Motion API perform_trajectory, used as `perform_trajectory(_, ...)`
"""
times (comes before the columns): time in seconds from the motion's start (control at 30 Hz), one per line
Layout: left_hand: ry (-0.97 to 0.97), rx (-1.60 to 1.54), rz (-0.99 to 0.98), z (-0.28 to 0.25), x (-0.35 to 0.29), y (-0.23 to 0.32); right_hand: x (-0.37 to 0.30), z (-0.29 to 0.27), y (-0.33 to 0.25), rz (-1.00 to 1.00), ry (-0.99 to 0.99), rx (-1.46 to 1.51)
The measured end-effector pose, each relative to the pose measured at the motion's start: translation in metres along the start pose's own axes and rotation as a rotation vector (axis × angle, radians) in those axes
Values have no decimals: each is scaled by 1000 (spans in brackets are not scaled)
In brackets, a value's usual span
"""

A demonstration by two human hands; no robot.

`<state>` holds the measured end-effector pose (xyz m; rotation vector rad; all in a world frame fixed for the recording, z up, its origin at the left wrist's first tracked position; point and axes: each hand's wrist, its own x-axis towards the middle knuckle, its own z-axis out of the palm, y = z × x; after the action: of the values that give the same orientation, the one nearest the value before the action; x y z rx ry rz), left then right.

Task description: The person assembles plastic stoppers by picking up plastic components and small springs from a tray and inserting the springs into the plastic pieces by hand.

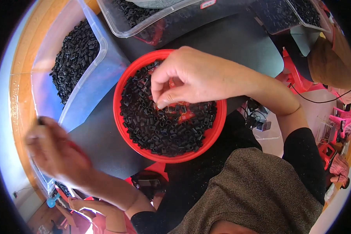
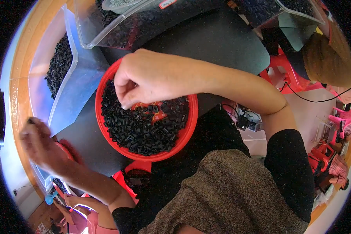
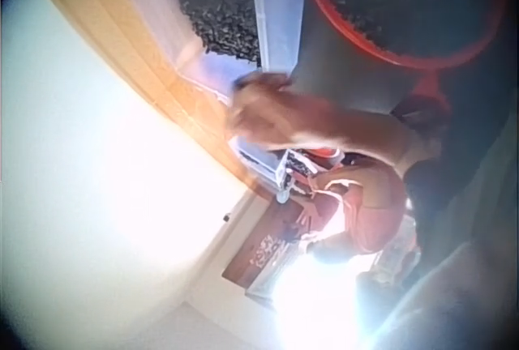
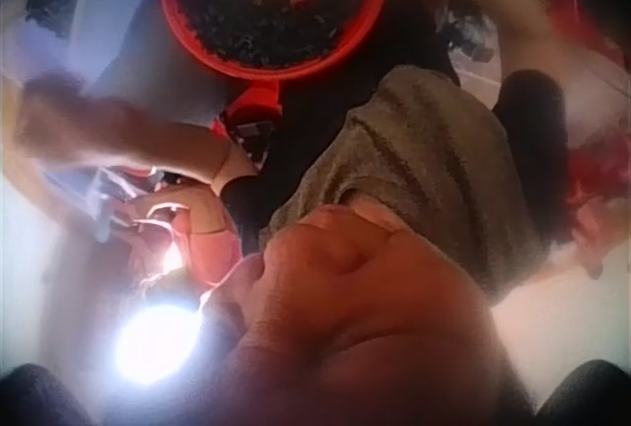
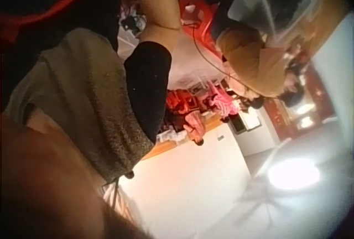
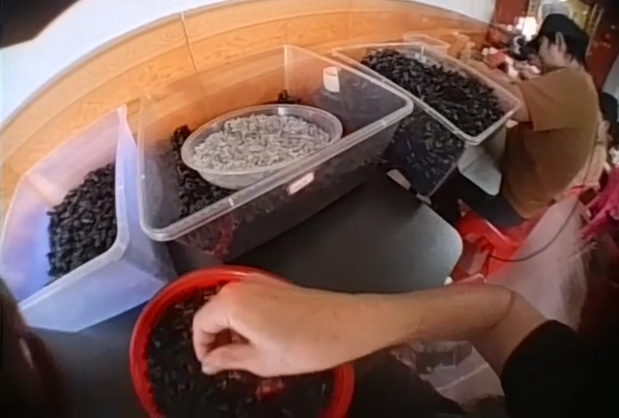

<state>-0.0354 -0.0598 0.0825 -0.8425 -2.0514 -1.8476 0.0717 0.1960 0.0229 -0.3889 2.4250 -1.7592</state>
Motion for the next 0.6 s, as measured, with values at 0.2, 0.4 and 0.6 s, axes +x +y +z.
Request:
perform_trajectory(0.2,52,825,81,-39,84,-4,-9,27,16,-6,-71,-402)
perform_trajectory(0.4,-59,426,-47,22,-6,13,4,37,18,14,-151,-633)
perform_trajectory(0.6,-283,72,-469,76,-77,-8,0,21,14,16,110,-51)
